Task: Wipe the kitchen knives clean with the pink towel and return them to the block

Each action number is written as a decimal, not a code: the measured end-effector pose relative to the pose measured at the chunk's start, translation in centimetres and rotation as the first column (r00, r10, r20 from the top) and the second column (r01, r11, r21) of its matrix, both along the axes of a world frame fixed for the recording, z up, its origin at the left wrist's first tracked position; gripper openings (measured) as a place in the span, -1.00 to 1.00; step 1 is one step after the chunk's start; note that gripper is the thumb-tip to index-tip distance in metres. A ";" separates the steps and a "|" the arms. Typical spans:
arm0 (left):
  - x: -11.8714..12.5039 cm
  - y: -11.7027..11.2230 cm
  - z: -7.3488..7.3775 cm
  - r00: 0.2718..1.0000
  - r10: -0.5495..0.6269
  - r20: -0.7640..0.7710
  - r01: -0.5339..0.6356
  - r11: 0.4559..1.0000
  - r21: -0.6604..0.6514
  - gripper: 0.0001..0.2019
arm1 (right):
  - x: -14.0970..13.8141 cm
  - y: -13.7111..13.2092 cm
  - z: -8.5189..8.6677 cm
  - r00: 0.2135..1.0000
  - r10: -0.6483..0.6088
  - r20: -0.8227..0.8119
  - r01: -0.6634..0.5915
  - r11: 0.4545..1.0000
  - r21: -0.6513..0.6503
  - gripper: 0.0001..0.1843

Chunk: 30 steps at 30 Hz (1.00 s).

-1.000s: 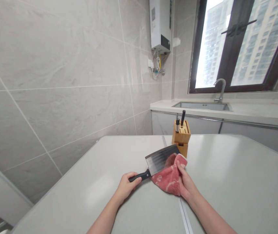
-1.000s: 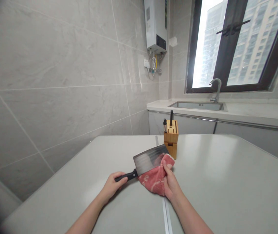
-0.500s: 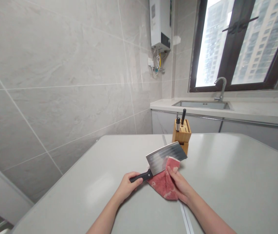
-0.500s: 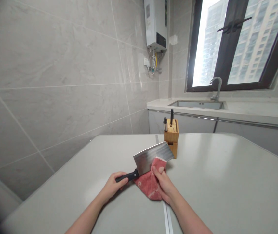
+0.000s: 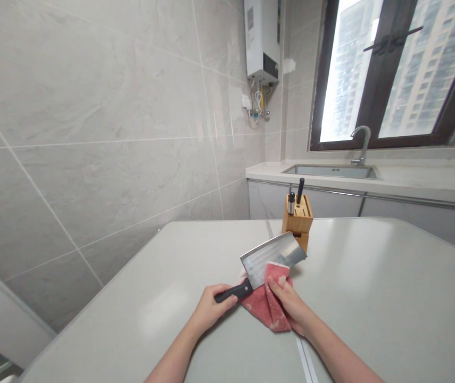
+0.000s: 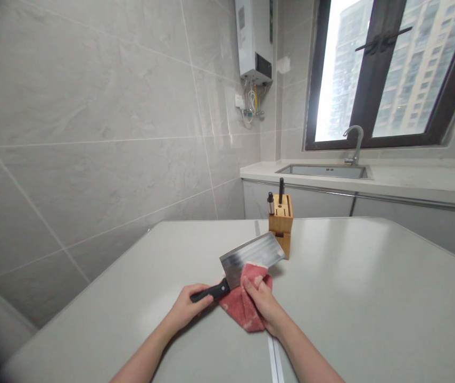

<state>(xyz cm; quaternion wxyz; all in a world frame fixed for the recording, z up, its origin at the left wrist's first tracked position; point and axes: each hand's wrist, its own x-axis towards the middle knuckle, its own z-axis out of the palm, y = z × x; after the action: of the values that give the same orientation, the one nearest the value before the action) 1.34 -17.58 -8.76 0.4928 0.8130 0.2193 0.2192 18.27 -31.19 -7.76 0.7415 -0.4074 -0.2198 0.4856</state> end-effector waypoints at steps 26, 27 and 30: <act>0.0 -0.4 0.5 0.999 0.032 0.024 -0.034 0.994 0.107 -0.68 | 1.0 0.3 -1.3 0.984 -0.091 0.155 0.095 0.995 -0.017 -0.68; 0.1 -0.6 0.5 0.999 0.030 0.026 -0.033 0.994 0.104 -0.68 | 1.0 0.3 -1.3 0.981 -0.113 0.160 0.117 0.993 -0.019 -0.69; 0.4 -1.1 0.7 0.999 0.021 0.027 -0.023 0.996 0.090 -0.67 | 0.9 0.3 -0.9 0.978 -0.119 0.172 0.124 0.992 -0.022 -0.70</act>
<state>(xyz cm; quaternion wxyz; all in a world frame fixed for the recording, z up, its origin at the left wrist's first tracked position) 1.73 -18.70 -8.09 0.4560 0.8290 0.2116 0.2450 19.18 -30.93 -8.64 0.7416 -0.4722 -0.2493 0.4061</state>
